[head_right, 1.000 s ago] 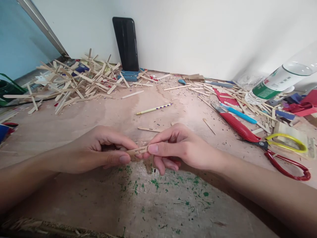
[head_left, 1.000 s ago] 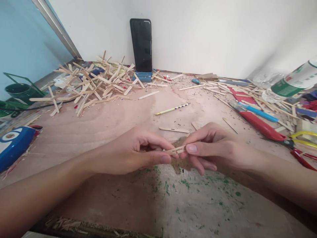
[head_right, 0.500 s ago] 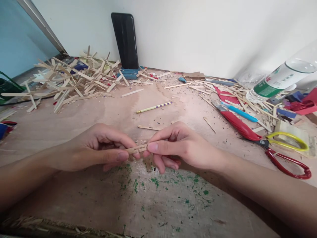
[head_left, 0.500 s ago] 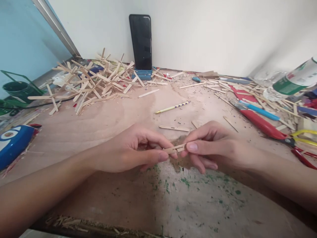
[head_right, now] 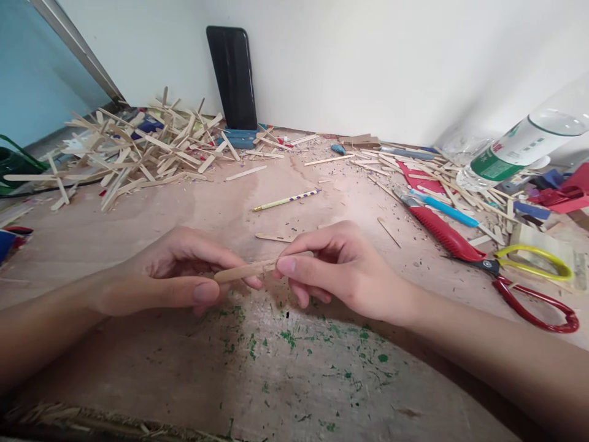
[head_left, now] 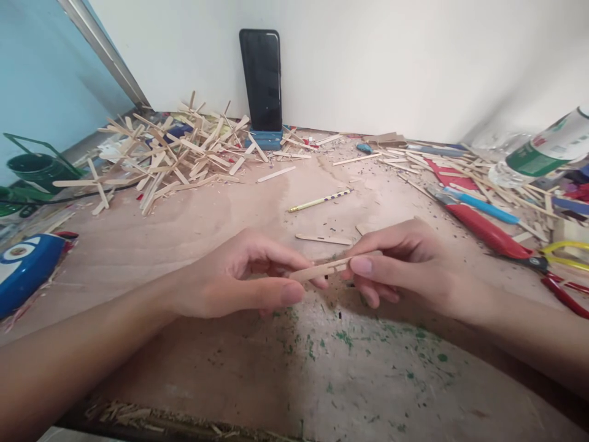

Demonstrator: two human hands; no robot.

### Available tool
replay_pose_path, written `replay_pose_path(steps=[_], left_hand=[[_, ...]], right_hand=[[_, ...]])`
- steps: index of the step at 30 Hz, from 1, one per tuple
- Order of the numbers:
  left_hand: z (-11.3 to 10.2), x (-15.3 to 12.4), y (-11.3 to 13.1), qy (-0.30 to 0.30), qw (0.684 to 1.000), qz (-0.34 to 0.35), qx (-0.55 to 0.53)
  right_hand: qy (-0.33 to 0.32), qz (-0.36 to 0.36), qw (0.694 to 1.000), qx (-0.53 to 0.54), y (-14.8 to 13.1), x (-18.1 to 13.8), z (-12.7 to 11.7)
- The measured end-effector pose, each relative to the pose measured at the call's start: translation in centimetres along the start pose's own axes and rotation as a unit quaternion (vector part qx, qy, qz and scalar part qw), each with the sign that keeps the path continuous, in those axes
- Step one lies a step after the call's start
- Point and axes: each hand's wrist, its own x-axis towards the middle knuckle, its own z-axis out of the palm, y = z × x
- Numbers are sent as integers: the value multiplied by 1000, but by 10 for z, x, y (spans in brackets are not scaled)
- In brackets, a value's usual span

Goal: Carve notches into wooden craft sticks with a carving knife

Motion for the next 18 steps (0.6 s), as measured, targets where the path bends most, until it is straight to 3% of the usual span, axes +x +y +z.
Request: replay_pose_path(steps=[4,10,14,16,18], left_hand=[[-6,-3,-8,25,999,18,9],[-10,-3,-7,32,999,19,18],[-3,2,-6,67,996,19,62],[1,4,-10,105,972,59,202],[3,5,-15,149,898,106,400]], right_hand=[[37,-22,998,-47,-1,1,-3],[44,-29,996,-78,-5,4,-3],[40,-53,988,-139,-7,2,-1],[46,-122,962,-241,-4,1,-2],[75,-247,878,-404,4,-1,-4]])
